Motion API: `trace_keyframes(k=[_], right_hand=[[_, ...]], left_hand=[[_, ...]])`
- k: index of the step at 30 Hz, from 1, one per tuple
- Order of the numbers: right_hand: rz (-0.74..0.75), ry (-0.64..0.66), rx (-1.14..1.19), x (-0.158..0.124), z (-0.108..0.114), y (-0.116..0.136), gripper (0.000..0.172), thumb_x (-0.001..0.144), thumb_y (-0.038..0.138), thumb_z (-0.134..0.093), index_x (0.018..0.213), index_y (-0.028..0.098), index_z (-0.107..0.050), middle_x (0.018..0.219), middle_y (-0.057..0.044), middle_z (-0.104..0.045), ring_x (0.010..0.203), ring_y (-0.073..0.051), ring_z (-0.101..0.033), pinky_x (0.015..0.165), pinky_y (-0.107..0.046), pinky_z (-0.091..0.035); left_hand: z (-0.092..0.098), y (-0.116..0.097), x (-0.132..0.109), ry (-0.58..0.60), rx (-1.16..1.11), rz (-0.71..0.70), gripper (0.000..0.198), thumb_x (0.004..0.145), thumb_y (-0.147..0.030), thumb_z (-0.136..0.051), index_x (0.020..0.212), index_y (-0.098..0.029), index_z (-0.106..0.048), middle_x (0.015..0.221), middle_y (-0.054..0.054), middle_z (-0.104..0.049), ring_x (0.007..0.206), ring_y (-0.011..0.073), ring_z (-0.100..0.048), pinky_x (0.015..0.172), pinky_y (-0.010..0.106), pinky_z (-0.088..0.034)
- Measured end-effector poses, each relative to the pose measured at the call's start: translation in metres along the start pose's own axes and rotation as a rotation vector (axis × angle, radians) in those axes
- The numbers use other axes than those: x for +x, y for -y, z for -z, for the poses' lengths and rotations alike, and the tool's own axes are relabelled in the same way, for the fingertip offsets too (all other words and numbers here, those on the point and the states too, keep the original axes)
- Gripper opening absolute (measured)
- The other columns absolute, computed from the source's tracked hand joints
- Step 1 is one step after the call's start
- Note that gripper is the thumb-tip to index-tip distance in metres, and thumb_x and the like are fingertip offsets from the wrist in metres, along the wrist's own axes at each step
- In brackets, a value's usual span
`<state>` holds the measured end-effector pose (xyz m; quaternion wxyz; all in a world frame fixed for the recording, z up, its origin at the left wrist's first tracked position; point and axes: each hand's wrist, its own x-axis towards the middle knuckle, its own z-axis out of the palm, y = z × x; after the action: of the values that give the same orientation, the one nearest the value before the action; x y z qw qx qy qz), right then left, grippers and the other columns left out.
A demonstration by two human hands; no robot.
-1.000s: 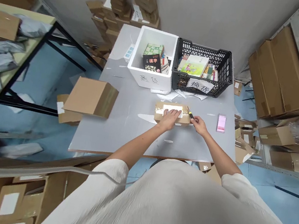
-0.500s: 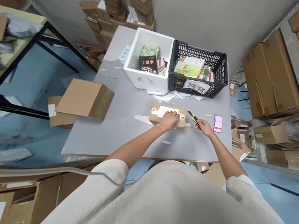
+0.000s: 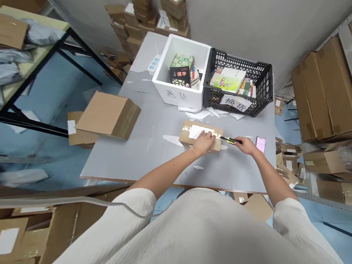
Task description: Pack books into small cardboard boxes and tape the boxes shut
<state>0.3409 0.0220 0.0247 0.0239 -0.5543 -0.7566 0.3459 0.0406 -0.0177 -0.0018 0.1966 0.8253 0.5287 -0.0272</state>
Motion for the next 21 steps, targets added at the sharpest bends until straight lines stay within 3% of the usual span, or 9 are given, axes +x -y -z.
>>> trace_keyframes(k=[5,11,16,21], right_hand=[[0.032,0.011,-0.178,0.021,0.002,-0.002,0.034,0.105,0.034,-0.063,0.129,0.027,-0.087,0.126,-0.011,-0.086,0.114,-0.034,-0.076,0.1,-0.043,-0.055],[0.068,0.031,-0.21,0.039,-0.008,0.004,0.036,0.106,0.038,-0.063,0.133,0.031,-0.085,0.124,-0.01,-0.086,0.118,-0.035,-0.074,0.106,-0.047,-0.054],[0.005,0.063,-0.071,0.032,-0.009,-0.004,0.035,0.101,0.043,-0.063,0.124,0.03,-0.087,0.114,-0.007,-0.086,0.102,-0.031,-0.074,0.097,-0.042,-0.057],[-0.053,0.197,0.089,0.017,-0.009,-0.012,0.037,0.1,0.045,-0.06,0.116,0.023,-0.085,0.093,-0.002,-0.08,0.085,-0.024,-0.066,0.079,-0.032,-0.052]], left_hand=[[0.0,-0.001,-0.003,-0.007,0.011,-0.002,0.066,0.089,-0.021,-0.087,0.15,-0.019,-0.061,0.154,0.021,-0.062,0.139,0.0399,-0.07,0.141,0.054,-0.027],[0.0,0.001,-0.005,-0.022,0.001,-0.006,0.066,0.09,-0.021,-0.086,0.15,-0.024,-0.06,0.153,0.018,-0.063,0.14,0.0394,-0.069,0.14,0.055,-0.029],[0.0,0.001,-0.004,-0.01,0.025,-0.007,0.065,0.091,-0.022,-0.086,0.151,-0.023,-0.061,0.153,0.019,-0.064,0.141,0.0393,-0.069,0.14,0.055,-0.029],[-0.001,0.002,-0.004,-0.022,0.028,0.001,0.063,0.09,-0.022,-0.087,0.148,-0.023,-0.064,0.151,0.019,-0.065,0.134,0.038,-0.073,0.14,0.056,-0.031]])
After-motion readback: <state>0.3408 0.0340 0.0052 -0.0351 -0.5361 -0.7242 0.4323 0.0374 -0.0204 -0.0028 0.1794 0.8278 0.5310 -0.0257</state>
